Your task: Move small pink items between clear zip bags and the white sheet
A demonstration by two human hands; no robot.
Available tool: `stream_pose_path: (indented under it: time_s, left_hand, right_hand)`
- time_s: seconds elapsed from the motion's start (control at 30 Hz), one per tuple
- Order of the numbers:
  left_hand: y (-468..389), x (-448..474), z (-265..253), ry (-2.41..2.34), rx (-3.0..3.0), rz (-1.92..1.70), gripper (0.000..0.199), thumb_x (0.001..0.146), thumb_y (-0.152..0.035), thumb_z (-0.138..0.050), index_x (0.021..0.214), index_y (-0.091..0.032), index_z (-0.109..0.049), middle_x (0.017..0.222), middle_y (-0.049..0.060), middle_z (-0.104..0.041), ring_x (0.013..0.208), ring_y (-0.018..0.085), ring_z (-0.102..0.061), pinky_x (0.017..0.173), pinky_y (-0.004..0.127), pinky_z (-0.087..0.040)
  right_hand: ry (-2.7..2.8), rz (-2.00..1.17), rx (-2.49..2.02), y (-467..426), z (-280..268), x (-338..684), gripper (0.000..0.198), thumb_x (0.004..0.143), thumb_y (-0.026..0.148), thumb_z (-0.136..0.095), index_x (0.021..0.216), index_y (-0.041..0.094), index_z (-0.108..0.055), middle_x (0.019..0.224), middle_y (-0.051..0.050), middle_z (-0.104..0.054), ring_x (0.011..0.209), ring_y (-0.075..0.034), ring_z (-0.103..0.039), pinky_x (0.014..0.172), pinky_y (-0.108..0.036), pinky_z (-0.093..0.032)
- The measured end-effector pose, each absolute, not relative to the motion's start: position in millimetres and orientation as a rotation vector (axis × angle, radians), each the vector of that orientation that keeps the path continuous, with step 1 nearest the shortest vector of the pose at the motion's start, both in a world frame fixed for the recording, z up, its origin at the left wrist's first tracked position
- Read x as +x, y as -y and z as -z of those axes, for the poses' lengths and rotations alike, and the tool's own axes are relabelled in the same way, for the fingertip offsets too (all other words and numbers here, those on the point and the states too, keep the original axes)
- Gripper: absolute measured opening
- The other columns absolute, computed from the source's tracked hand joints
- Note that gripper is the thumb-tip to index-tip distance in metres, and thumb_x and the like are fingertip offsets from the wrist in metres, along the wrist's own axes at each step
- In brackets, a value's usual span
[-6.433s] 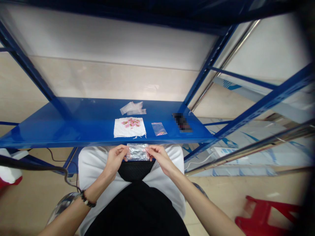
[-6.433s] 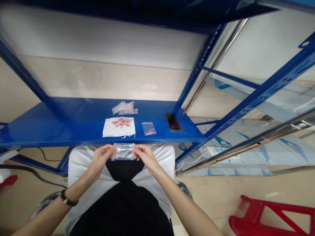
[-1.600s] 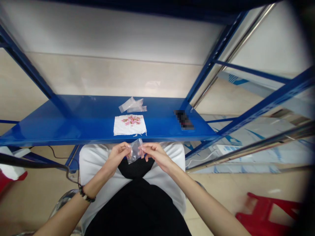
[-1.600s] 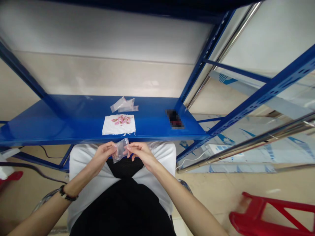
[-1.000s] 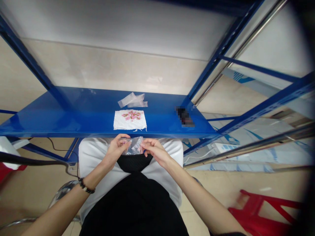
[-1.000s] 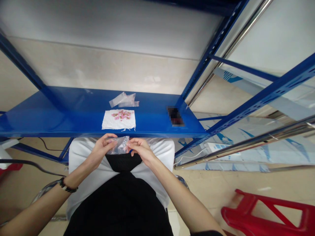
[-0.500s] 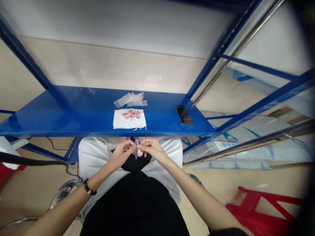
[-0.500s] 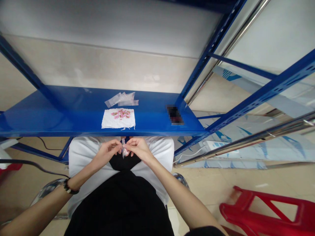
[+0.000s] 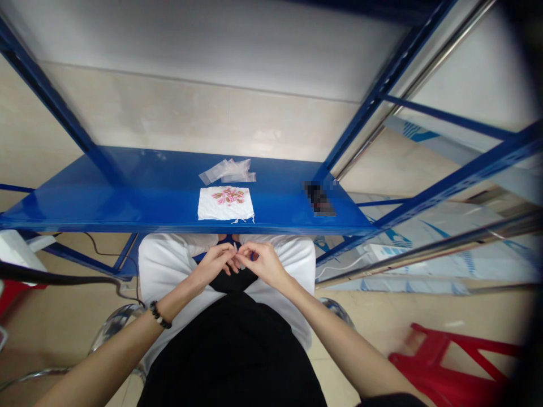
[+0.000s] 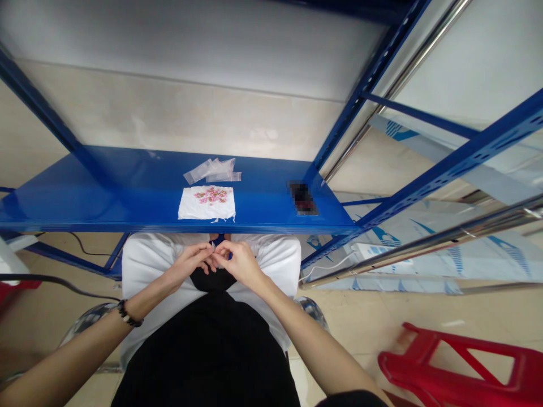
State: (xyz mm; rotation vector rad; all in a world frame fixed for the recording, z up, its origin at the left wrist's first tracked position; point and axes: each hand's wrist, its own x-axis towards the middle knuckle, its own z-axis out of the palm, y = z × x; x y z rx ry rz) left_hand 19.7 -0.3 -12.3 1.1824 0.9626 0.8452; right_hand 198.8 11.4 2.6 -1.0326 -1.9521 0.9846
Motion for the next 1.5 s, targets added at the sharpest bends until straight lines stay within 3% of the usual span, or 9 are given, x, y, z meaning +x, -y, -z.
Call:
stream_pose_path:
  time_s: [0.43, 0.87, 1.27, 1.5]
  left_hand:
    - [-3.3, 18.7, 22.3, -0.957, 1.339, -0.890, 0.038, 0.090, -0.052, -0.053, 0.079, -0.015, -0.059, 0.068, 0.006, -0.069, 0.059, 0.014, -0.063, 0.050, 0.020, -0.043]
    - [-2.4, 19.4, 20.9, -0.942, 1.366, -0.897, 0.040, 0.091, -0.052, -0.051, 0.081, -0.015, -0.062, 0.068, 0.005, -0.067, 0.062, 0.015, -0.064, 0.052, 0.022, -0.044]
    - [-0.9, 18.2, 7.2, -0.887, 1.372, -0.922, 0.035, 0.092, -0.045, -0.054, 0.085, -0.013, -0.066, 0.079, 0.008, -0.070, 0.072, 0.017, -0.065, 0.061, 0.025, -0.046]
    - [-1.5, 16.9, 6.6, -1.000, 1.367, -0.955, 0.035, 0.086, -0.045, -0.064, 0.074, -0.012, -0.066, 0.068, 0.005, -0.068, 0.063, 0.013, -0.060, 0.058, 0.023, -0.041]
  right_hand:
    - [1.821, -1.233, -1.038, -16.5, -3.1, 198.4, 0.022, 0.082, 0.040, -0.068, 0.082, 0.018, -0.069, 0.071, -0.003, -0.070, 0.065, -0.016, -0.063, 0.059, -0.026, -0.045]
    - [1.630, -1.490, -1.046, -20.3, 3.9, 199.4, 0.034, 0.078, 0.050, -0.070, 0.085, 0.016, -0.067, 0.068, -0.003, -0.067, 0.058, -0.014, -0.061, 0.043, -0.020, -0.045]
    - [1.547, -1.548, -0.985, -26.0, 11.1, 202.3, 0.033, 0.078, 0.045, -0.073, 0.089, 0.014, -0.067, 0.069, -0.003, -0.067, 0.058, -0.012, -0.062, 0.043, -0.018, -0.047]
    - [1.539, -1.472, -1.004, -24.1, 19.1, 198.5, 0.029, 0.081, 0.043, -0.070, 0.088, 0.015, -0.065, 0.067, -0.002, -0.066, 0.054, -0.011, -0.060, 0.041, -0.017, -0.045]
